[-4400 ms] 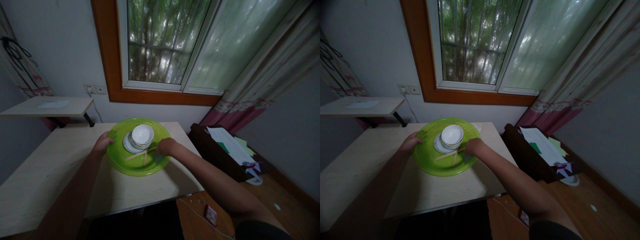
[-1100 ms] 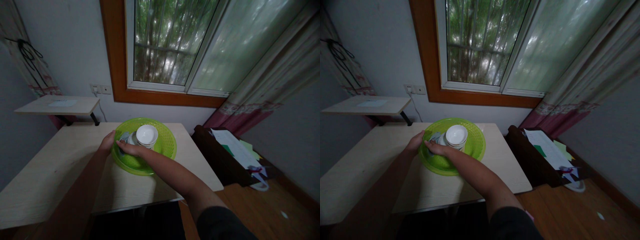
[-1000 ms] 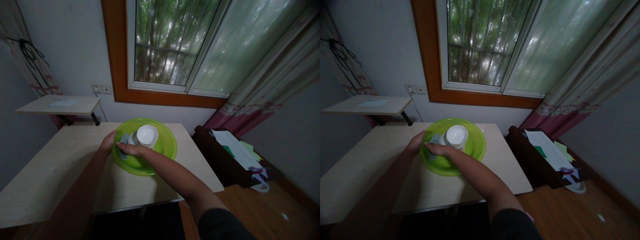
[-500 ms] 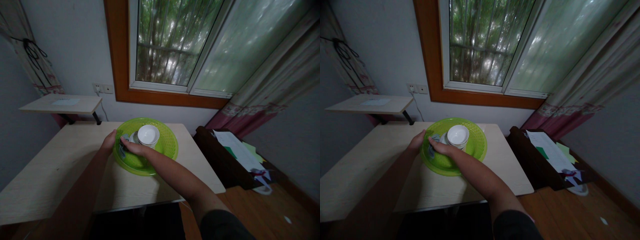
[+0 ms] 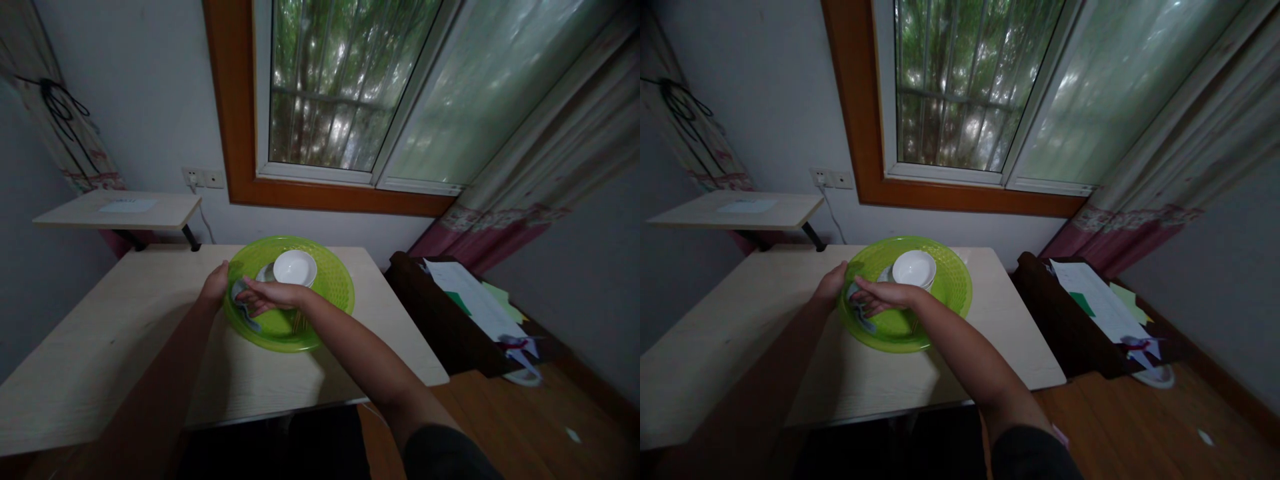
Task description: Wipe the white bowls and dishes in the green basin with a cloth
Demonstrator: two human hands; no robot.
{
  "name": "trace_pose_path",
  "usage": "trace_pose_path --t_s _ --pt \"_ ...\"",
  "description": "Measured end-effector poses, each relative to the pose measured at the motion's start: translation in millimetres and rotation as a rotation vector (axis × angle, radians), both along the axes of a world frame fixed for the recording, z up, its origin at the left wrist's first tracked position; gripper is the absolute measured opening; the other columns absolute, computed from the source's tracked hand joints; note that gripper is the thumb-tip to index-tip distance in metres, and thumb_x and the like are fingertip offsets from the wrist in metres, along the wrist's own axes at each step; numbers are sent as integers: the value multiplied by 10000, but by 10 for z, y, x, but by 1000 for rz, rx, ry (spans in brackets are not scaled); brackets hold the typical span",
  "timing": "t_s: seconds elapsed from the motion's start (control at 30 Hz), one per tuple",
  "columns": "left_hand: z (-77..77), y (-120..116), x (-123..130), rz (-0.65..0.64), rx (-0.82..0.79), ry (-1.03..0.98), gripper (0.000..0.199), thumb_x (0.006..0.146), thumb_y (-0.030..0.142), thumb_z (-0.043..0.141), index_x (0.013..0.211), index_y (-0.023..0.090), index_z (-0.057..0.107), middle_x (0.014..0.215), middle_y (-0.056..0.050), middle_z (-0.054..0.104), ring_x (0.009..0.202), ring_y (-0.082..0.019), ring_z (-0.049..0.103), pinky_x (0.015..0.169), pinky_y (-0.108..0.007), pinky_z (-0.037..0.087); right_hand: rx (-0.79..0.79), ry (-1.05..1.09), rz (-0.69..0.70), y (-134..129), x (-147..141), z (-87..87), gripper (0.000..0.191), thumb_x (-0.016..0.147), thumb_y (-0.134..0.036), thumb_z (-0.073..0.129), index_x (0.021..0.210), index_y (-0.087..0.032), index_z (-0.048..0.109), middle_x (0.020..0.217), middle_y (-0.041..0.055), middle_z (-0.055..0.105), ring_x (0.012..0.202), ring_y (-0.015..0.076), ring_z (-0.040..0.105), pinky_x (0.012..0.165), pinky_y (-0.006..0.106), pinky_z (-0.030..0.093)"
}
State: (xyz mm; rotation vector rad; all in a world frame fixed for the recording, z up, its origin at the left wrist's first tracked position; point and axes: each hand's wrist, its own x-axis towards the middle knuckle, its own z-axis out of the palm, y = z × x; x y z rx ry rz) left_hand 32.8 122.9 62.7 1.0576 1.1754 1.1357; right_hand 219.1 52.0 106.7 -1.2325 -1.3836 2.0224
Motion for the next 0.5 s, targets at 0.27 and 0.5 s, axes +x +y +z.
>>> trace_pose_path --t_s 0.27,0.5 --pt "-74 74 -15 69 111 186 269 972 493 641 907 251 738 1009 -107 789 1066 -311 710 936 -380 565 -137 -324 268 -395 435 407 748 1197 -694 329 1032 -156 822 1225 169 857 1169 245 818 1177 444 607" --pt "-108 98 -50 88 187 267 211 979 398 631 895 267 773 1050 -108 790 1108 -316 696 1063 -387 513 -25 -582 374 -618 828 596 667 1186 -654 461 1077 -158 893 1257 180 864 1192 255 832 1119 422 626"
